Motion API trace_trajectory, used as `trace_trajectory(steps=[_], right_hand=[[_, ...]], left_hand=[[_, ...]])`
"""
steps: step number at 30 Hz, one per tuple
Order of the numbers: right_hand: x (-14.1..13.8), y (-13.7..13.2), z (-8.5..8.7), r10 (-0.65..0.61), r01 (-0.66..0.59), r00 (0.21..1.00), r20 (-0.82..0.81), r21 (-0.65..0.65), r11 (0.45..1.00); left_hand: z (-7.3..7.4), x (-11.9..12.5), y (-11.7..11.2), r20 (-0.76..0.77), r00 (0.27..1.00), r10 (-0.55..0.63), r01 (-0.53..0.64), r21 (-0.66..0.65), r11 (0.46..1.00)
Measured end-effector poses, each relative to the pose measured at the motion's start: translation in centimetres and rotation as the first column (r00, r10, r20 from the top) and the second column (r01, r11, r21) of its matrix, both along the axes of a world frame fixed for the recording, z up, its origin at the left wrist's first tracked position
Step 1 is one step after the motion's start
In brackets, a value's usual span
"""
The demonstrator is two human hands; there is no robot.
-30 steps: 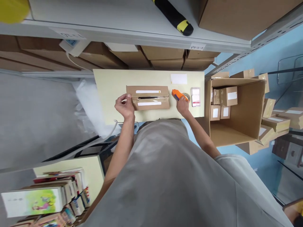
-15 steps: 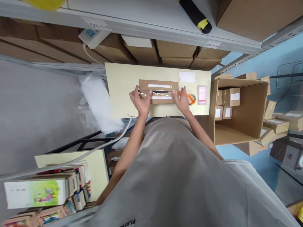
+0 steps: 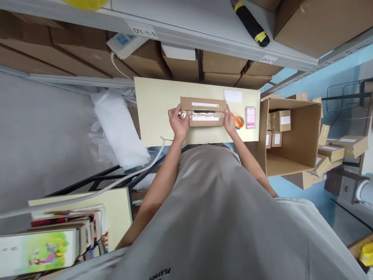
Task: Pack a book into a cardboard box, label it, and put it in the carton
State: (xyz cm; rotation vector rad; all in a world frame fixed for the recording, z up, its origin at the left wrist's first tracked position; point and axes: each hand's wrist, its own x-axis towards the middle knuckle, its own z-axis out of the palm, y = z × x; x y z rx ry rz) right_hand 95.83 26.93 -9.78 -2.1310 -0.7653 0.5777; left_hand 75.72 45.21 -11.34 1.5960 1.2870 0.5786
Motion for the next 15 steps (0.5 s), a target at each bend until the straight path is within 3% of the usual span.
trace_trajectory(steps=[4, 7, 12, 15], right_hand=[[0.0, 0.5, 1.6, -0.19, 0.209, 0.975, 0.113, -0.196, 0.958], [-0.2, 0.9, 2.8, -0.193, 0.237, 0.965, 0.175, -0.284, 0.929], [-0.9, 1.6, 4.4, -0.181, 0.208, 0.971, 0.158, -0.175, 0.962], [-2.2, 1.7, 4.3, -0.159, 0.165, 0.985, 0.059, -0.118, 0.979]], left_hand=[[-0.5, -1.1, 1.7, 0.06, 0.998, -0.017, 0.027, -0.183, 0.983], [0.0, -1.4, 2.5, 0.088, 0.992, -0.085, 0.099, -0.164, 0.982], [1.3, -2.0, 4.8, 0.179, 0.979, -0.097, 0.111, -0.07, 0.991], [1.4, -3.1, 6.0, 0.175, 0.981, -0.086, 0.1, -0.073, 0.992]])
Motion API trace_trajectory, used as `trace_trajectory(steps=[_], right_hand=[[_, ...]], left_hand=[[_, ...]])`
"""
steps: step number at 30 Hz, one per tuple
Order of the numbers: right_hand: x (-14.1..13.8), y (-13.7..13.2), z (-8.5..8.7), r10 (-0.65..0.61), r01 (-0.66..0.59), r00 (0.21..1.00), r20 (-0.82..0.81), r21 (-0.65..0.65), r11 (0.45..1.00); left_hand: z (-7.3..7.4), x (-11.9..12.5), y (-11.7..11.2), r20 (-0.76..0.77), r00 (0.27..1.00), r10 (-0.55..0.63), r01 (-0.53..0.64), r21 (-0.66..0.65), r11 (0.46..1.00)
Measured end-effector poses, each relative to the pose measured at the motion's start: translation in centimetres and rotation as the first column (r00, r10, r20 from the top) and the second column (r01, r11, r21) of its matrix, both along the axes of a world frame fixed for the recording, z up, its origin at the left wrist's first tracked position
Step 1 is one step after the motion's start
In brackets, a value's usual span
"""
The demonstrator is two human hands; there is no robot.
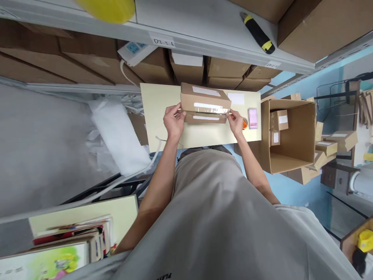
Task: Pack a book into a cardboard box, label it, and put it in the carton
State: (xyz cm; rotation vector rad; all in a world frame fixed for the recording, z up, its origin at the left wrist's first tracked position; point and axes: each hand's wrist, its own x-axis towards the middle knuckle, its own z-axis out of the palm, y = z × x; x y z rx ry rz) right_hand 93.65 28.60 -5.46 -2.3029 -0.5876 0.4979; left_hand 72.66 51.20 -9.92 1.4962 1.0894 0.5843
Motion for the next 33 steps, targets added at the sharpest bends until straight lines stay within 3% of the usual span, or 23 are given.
trace_trajectory(steps=[3, 7, 11, 16, 19, 21, 25, 29, 33], right_hand=[[-2.4, -0.4, -1.1, -0.032, 0.035, 0.99, -0.136, 0.021, 0.999], [-6.0, -1.8, -2.8, -0.116, 0.114, 0.959, -0.257, -0.021, 0.993], [-8.1, -2.7, -3.6, -0.149, 0.133, 0.941, -0.304, -0.071, 0.989], [-8.7, -0.4, -4.4, -0.077, 0.055, 0.957, -0.278, -0.088, 0.995], [-7.8, 1.1, -4.8, 0.087, -0.118, 0.967, -0.24, -0.118, 0.986], [-6.4, 0.8, -4.6, 0.175, -0.197, 0.977, -0.12, -0.211, 0.957], [-2.2, -2.6, -3.6, 0.152, -0.055, 0.972, 0.178, -0.455, 0.889], [1.5, -5.9, -4.2, 0.119, 0.013, 0.973, 0.197, -0.564, 0.826], [3.1, -6.7, -7.0, 0.153, -0.044, 0.98, 0.124, -0.617, 0.785]], left_hand=[[-0.7, -1.7, -0.3, -0.101, 0.995, -0.007, 0.0, -0.068, 0.998], [-2.5, -4.4, -3.1, -0.243, 0.969, -0.033, -0.005, -0.154, 0.988], [-4.0, -5.8, -5.5, -0.244, 0.97, -0.025, -0.023, -0.192, 0.981], [-5.2, -5.0, -4.5, -0.22, 0.975, 0.029, -0.079, -0.222, 0.972], [-5.7, -4.7, -2.7, -0.193, 0.977, 0.091, -0.137, -0.239, 0.961], [-6.0, -5.0, -1.8, -0.179, 0.974, 0.137, -0.177, -0.235, 0.956], [-6.4, -5.7, -1.9, -0.239, 0.94, 0.244, -0.287, -0.167, 0.943], [-6.1, -4.9, -5.5, -0.268, 0.917, 0.296, -0.344, -0.15, 0.927], [-5.4, -2.8, -11.6, -0.262, 0.928, 0.267, -0.312, -0.15, 0.938]])
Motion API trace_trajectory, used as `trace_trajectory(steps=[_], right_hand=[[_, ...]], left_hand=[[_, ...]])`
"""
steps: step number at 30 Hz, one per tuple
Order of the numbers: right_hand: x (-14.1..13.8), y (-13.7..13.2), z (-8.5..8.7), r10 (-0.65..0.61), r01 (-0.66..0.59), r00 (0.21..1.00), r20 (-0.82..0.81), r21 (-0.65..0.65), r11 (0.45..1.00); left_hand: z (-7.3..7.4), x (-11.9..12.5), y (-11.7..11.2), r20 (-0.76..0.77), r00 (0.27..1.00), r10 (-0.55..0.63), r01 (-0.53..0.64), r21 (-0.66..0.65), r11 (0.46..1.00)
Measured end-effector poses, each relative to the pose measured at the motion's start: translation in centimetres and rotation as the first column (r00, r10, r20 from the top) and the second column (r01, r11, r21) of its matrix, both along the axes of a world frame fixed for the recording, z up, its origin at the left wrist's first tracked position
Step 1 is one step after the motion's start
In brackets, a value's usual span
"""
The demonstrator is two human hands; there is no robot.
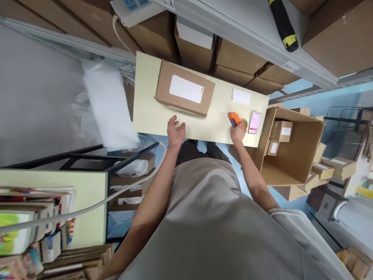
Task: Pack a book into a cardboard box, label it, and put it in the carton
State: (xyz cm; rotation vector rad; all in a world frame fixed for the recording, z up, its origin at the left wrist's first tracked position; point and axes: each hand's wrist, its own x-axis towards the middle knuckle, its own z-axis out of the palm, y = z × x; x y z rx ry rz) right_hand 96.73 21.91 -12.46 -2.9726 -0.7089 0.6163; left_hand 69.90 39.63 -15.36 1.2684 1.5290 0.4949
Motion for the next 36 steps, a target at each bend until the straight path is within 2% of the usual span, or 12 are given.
trace_trajectory(steps=[2, 4, 6, 8, 11, 13, 16, 23, 25, 30, 32, 36], right_hand=[[0.4, -0.2, -1.4, 0.009, -0.009, 1.0, -0.024, 0.009, 1.0], [0.6, -0.7, -2.5, 0.021, -0.017, 0.999, -0.048, 0.076, 0.997], [0.6, -1.4, -2.9, 0.038, -0.016, 0.993, -0.108, 0.193, 0.981], [0.1, -2.2, -2.7, 0.077, 0.017, 0.963, -0.259, 0.343, 0.939], [-1.3, -3.2, -1.5, 0.215, 0.15, 0.816, -0.537, 0.555, 0.818], [-2.4, -3.6, -0.5, 0.295, 0.237, 0.71, -0.639, 0.612, 0.755], [-3.4, -3.8, 0.5, 0.325, 0.291, 0.635, -0.701, 0.606, 0.741], [-3.0, -4.4, 1.1, 0.37, 0.308, 0.519, -0.771, 0.573, 0.76], [-2.5, -4.8, 1.4, 0.385, 0.266, 0.528, -0.757, 0.578, 0.772], [-1.3, -5.8, 3.1, 0.446, 0.123, 0.545, -0.71, 0.594, 0.795], [-0.7, -6.2, 3.7, 0.482, 0.059, 0.55, -0.682, 0.607, 0.792], [0.5, -7.0, 4.6, 0.565, -0.109, 0.551, -0.614, 0.618, 0.778]], left_hand=[[0.2, 1.1, -3.4, 0.0, 0.999, -0.036, 0.036, 0.006, 0.999], [0.3, 2.2, -6.6, 0.031, 0.996, -0.088, 0.088, 0.004, 0.996], [0.3, 3.5, -9.6, 0.102, 0.985, -0.143, 0.144, -0.006, 0.99], [0.3, 5.0, -12.1, 0.202, 0.96, -0.193, 0.2, -0.012, 0.98], [0.8, 7.2, -14.5, 0.32, 0.922, -0.218, 0.226, 0.015, 0.974], [1.3, 8.2, -15.3, 0.346, 0.919, -0.191, 0.189, 0.042, 0.981], [2.2, 8.6, -15.7, 0.33, 0.929, -0.165, 0.153, 0.065, 0.986], [3.8, 7.0, -16.0, 0.228, 0.92, -0.32, 0.292, 0.146, 0.945], [4.2, 6.6, -15.7, 0.249, 0.918, -0.308, 0.283, 0.13, 0.95], [5.7, 6.3, -13.1, 0.393, 0.911, -0.122, 0.123, 0.023, 0.992], [6.5, 6.5, -11.7, 0.441, 0.889, -0.121, 0.134, 0.002, 0.991], [7.6, 7.1, -9.7, 0.455, 0.866, -0.208, 0.249, -0.03, 0.968]])
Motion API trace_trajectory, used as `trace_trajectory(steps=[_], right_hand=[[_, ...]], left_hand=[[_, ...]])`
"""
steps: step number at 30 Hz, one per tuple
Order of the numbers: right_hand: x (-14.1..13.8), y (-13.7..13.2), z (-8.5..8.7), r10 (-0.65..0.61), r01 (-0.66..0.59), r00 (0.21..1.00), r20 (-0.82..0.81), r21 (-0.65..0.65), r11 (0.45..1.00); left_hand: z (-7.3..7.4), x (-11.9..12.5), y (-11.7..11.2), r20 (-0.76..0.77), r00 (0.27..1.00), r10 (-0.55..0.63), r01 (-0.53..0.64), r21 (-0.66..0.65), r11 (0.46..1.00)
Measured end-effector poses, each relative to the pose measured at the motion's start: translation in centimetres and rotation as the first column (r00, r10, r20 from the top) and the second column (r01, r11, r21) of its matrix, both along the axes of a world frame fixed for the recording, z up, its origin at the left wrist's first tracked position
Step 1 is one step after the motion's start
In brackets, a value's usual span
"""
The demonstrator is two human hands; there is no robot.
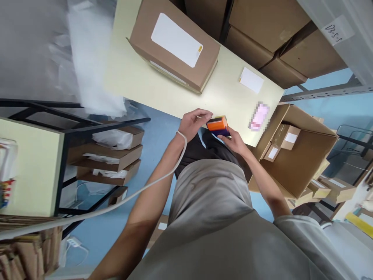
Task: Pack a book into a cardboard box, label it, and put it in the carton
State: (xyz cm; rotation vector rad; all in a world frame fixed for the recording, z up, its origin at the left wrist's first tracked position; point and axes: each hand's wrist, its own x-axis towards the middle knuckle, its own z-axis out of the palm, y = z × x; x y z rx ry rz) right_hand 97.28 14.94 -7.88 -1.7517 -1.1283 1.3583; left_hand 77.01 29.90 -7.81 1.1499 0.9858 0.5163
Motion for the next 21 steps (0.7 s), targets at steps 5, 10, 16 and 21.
trace_trajectory(steps=[5, 10, 16, 21], right_hand=[[1.8, -0.6, 0.7, 0.191, -0.191, 0.971, 0.142, -0.018, 0.981], [2.8, -0.6, 1.2, 0.294, -0.283, 0.932, 0.213, -0.079, 0.956], [1.9, -0.1, 1.7, 0.284, -0.252, 0.941, 0.184, -0.178, 0.951], [2.5, 0.3, 2.8, 0.459, -0.361, 0.837, 0.299, -0.328, 0.873]], left_hand=[[-0.3, 0.0, 0.6, -0.045, 0.99, -0.13, 0.129, -0.028, 0.991], [-1.7, -0.3, 0.0, -0.019, 0.991, -0.133, 0.132, -0.04, 0.99], [-2.7, -0.3, -1.5, -0.049, 0.998, -0.039, 0.041, 0.025, 0.999], [-3.5, -1.8, -2.0, -0.102, 0.993, 0.057, -0.044, 0.133, 0.99]])
